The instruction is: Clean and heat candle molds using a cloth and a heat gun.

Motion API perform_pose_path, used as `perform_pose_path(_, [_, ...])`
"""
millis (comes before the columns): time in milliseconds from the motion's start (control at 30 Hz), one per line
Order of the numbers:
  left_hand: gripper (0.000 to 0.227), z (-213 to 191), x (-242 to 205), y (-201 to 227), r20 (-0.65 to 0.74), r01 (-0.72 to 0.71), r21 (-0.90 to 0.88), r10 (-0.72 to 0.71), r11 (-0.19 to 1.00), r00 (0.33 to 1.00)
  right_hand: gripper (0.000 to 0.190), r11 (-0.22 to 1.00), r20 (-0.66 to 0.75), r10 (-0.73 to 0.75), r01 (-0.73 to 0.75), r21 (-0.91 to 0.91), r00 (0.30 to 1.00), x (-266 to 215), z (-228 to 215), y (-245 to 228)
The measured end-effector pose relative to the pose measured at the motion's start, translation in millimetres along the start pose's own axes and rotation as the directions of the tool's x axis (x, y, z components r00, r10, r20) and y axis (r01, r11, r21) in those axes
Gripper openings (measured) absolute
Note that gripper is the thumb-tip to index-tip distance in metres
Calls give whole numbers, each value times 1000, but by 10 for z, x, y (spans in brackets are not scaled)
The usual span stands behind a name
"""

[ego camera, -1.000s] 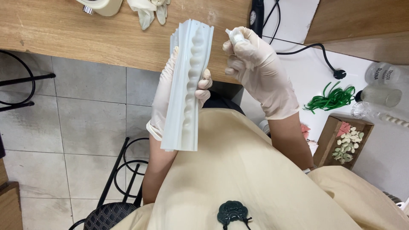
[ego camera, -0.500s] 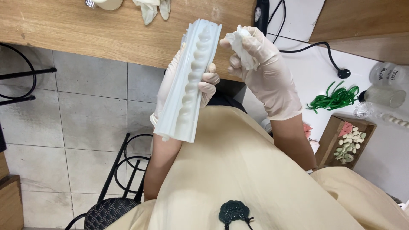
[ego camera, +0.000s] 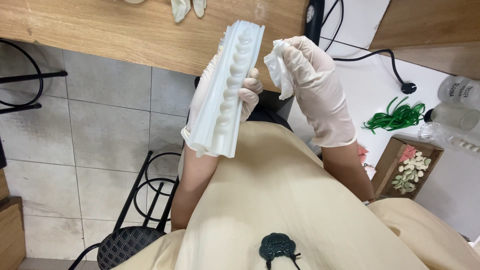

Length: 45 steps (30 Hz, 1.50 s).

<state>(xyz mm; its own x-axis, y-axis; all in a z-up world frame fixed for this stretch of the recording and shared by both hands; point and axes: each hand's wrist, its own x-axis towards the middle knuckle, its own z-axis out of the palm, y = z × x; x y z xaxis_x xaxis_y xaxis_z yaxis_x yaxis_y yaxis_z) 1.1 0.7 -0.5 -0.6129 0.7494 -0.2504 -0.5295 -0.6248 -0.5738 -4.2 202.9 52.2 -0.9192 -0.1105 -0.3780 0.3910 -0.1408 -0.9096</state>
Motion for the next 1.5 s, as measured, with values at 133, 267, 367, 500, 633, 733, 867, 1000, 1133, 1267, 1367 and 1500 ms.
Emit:
perform_pose_path(133, [49, -33, -13, 25, 7, 24, -15, -24, 1000, 1000, 25, 998, -16, 51, -51, -39, 999, -12, 230, -200])
perform_pose_path(267, [53, -120, -2, 82, 65, 27, -73, -22, 997, 998, 30, 996, -21, 44, -45, -76, 999, -50, 286, -226])
perform_pose_path(367, [51, -69, -7, 74, 60, 43, -77, -38, 996, 997, 32, 999, 18, 47, -47, -14, 999, -78, 256, -227])
perform_pose_path(500, [54, -59, -20, 69, 45, 46, -104, -42, 994, 998, 37, 999, 54, 47, -48, 17, 997, -95, 192, -139])
perform_pose_path(633, [48, -77, -69, 40, 108, 37, -40, -32, 999, 994, 40, 996, 18, 58, -59, 71, 998, -84, 192, -138])
perform_pose_path(733, [62, 27, -96, -52, 23, -185, 380, 191, 906, 981, 45, 996, -15, -21, 22, 86, 1000, -33, 103, -90])
perform_pose_path(867, [62, 459, -164, -247, 15, -127, 448, 134, 885, 991, 28, 995, -151, -56, 67, 69, 987, 63, 89, -188])
perform_pose_path(1000, [67, 174, -87, -151, 28, -247, 586, 285, 772, 958, 12, 986, -222, -147, 161, 45, 964, 185, 69, -230])
perform_pose_path(1133, [57, -247, 292, 171, -91, -181, 847, 470, 500, 878, 16, 962, -242, -151, 87, -259, 958, 640, -117, 196])
perform_pose_path(1267, [54, -1080, 911, 748, -43, -410, 776, 689, 479, 724, 17, 980, -219, -75, 31, -197, 973, 1068, -348, 927])
perform_pose_path(1367, [59, -1505, 1206, 987, -117, -468, 733, 769, 494, 629, 19, 983, -277, 21, -71, -169, 961, 1190, -471, 1236])
perform_pose_path(1500, [55, -2144, 1481, 1272, -33, -145, 983, 885, 112, 464, 25, 964, -277, 119, -177, -197, 954, 1228, -559, 1345])
